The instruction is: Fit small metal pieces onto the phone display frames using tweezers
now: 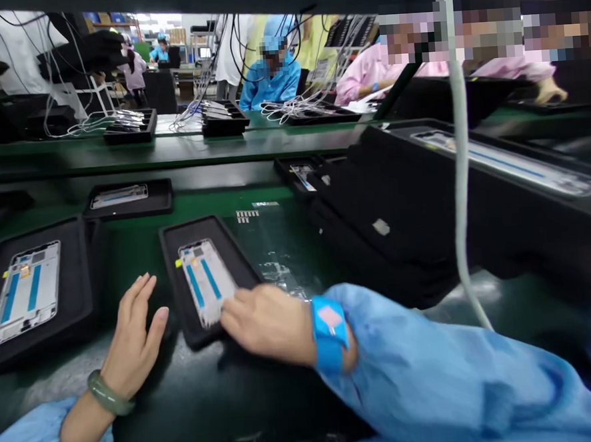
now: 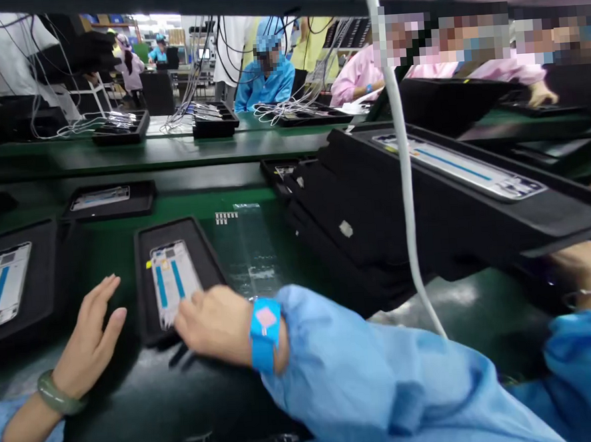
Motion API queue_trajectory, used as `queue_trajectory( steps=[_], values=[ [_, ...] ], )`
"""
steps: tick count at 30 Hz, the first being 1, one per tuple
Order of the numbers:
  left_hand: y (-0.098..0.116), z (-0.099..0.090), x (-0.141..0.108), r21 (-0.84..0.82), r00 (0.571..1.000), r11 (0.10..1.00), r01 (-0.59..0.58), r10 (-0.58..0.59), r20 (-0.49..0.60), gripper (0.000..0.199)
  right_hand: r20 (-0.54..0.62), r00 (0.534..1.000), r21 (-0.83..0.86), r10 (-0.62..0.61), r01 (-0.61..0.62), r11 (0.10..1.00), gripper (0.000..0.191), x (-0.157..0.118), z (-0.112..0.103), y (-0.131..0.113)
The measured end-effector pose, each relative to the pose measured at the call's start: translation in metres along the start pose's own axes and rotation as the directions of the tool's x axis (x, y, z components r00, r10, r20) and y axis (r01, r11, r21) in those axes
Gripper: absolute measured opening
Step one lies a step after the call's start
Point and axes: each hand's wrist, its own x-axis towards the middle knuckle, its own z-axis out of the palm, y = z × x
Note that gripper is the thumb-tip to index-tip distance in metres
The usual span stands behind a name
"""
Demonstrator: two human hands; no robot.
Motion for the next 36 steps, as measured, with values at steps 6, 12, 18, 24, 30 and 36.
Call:
queue_trajectory(
  steps=[6, 12, 18, 24, 30, 36],
  values=[
    [-0.001, -0.002, 0.002, 0.018, 0.998, 0.999, -0.051, 0.05, 0.046, 0.046, 0.015, 0.996, 0.462, -0.084, 0.068, 0.884, 0.015, -0.026, 0.003, -0.03],
    [0.006, -0.006, 0.014, 0.047, 0.993, 0.994, -0.103, 0.1, 0.063, 0.044, 0.066, 0.855, 0.469, 0.514, -0.481, 0.74, 0.035, -0.032, 0.046, 0.058],
    [0.03, 0.012, 0.075, 0.156, 0.902, 0.951, -0.268, 0.191, 0.388, 0.056, 0.024, 0.907, 0.712, 0.42, -0.311, 0.63, 0.023, -0.042, 0.053, 0.09],
    [0.054, 0.067, 0.148, 0.251, 0.854, 0.923, -0.293, 0.134, 0.503, 0.057, 0.085, 0.526, 0.971, 0.846, -0.234, 0.048, 0.05, -0.006, 0.075, 0.125],
    [0.061, 0.094, 0.164, 0.347, 0.861, 0.889, -0.299, 0.094, 0.501, 0.04, 0.178, 0.549, 0.951, 0.817, 0.117, -0.286, 0.023, 0.023, 0.098, 0.125],
    [0.065, 0.093, 0.162, 0.403, 0.873, 0.866, -0.297, 0.075, 0.481, 0.034, 0.221, 0.462, 0.937, 0.859, 0.144, -0.319, 0.019, 0.029, 0.107, 0.126]
  ],
)
